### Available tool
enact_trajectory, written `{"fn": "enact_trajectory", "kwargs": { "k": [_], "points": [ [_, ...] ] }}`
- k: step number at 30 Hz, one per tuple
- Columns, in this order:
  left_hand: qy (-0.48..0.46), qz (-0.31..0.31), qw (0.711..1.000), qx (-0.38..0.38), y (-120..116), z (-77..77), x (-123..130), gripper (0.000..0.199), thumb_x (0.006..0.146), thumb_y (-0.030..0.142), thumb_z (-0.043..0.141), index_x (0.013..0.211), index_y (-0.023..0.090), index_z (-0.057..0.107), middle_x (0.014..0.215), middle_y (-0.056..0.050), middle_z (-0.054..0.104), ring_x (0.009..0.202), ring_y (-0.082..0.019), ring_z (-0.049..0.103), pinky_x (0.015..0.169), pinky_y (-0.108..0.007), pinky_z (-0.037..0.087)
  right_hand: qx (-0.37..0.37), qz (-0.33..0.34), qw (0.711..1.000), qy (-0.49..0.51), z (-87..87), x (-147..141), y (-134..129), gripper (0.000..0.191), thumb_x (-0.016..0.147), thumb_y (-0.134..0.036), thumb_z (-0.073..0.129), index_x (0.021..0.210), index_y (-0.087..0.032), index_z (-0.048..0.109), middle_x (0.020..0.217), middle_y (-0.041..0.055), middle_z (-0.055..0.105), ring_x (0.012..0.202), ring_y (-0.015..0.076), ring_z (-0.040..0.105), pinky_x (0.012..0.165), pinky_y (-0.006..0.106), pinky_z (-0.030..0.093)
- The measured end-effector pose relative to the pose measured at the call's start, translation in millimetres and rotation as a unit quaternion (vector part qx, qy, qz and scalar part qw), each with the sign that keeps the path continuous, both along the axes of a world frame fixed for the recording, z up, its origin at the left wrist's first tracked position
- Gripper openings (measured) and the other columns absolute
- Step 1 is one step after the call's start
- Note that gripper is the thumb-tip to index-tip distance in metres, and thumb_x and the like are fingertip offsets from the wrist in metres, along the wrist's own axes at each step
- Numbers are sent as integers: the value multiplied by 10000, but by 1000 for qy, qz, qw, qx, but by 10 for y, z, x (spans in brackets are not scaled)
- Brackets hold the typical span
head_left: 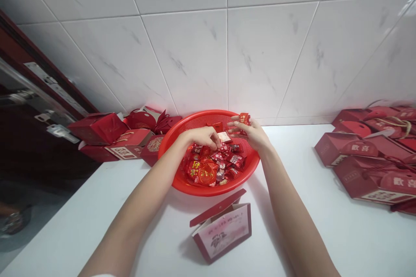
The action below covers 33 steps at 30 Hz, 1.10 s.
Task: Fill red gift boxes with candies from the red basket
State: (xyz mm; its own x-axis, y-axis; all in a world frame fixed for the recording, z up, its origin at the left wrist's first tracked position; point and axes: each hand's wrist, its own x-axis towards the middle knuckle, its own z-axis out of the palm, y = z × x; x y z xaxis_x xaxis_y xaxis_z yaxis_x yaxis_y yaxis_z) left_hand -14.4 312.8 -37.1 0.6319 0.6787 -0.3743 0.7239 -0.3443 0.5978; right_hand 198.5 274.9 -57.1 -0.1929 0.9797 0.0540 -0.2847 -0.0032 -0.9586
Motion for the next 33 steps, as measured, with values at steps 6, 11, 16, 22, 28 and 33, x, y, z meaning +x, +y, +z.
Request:
{"fn": "enact_trajectory", "kwargs": {
  "k": [6, 11, 16, 22, 28, 33],
  "points": [
    [54, -57, 996, -35, -148, -3, 155, 449, 501, 169, 822, 935, 284, 829, 768, 47, 785, 690, -170, 683, 595, -198, 466, 8, 13, 1000, 2, 13, 12, -18, 269, 774, -283, 755, 994, -186, 633, 897, 57, 764, 632, 140, 692, 638, 287, 576],
    [83, -62, 994, -27, -253, -57, 297, 412, 475, 209, 856, 879, 281, 831, 784, 47, 785, 678, -160, 661, 601, -195, 448, 2, 20, 1000, -2, 54, -6, -56, 273, 747, -252, 758, 983, -192, 635, 876, 42, 766, 627, 138, 681, 605, 274, 566],
    [92, -89, 990, -60, -289, -97, 369, 235, 519, 309, 892, 721, 232, 801, 674, 39, 747, 632, -149, 612, 606, -209, 429, -2, 37, 999, -19, 93, -6, -102, 264, 719, -229, 790, 942, -180, 657, 890, 59, 767, 636, 134, 670, 594, 262, 569],
    [100, -122, 984, -84, -319, -59, 402, 221, 507, 323, 914, 616, 215, 755, 564, 54, 681, 543, -127, 547, 542, -222, 387, -21, 52, 998, -3, 80, 13, -74, 249, 732, -230, 796, 935, -175, 664, 860, 63, 766, 651, 147, 683, 584, 265, 575],
    [-164, -33, 985, -30, -200, 201, 201, 195, 673, 271, 818, 835, 168, 785, 780, -32, 770, 727, -164, 677, 679, -243, 497, -43, 38, 996, 61, 27, 10, 9, 160, 811, -273, 766, 907, -175, 683, 878, 78, 770, 797, 175, 733, 698, 278, 605],
    [-379, 88, 921, 21, -154, 298, 52, 270, 660, 238, 838, 904, 149, 765, 948, -83, 781, 922, -219, 722, 859, -353, 562, -42, 57, 995, 67, 21, 16, 14, 194, 812, -300, 773, 954, -178, 720, 947, 82, 771, 877, 198, 727, 804, 341, 612]
  ]
}}
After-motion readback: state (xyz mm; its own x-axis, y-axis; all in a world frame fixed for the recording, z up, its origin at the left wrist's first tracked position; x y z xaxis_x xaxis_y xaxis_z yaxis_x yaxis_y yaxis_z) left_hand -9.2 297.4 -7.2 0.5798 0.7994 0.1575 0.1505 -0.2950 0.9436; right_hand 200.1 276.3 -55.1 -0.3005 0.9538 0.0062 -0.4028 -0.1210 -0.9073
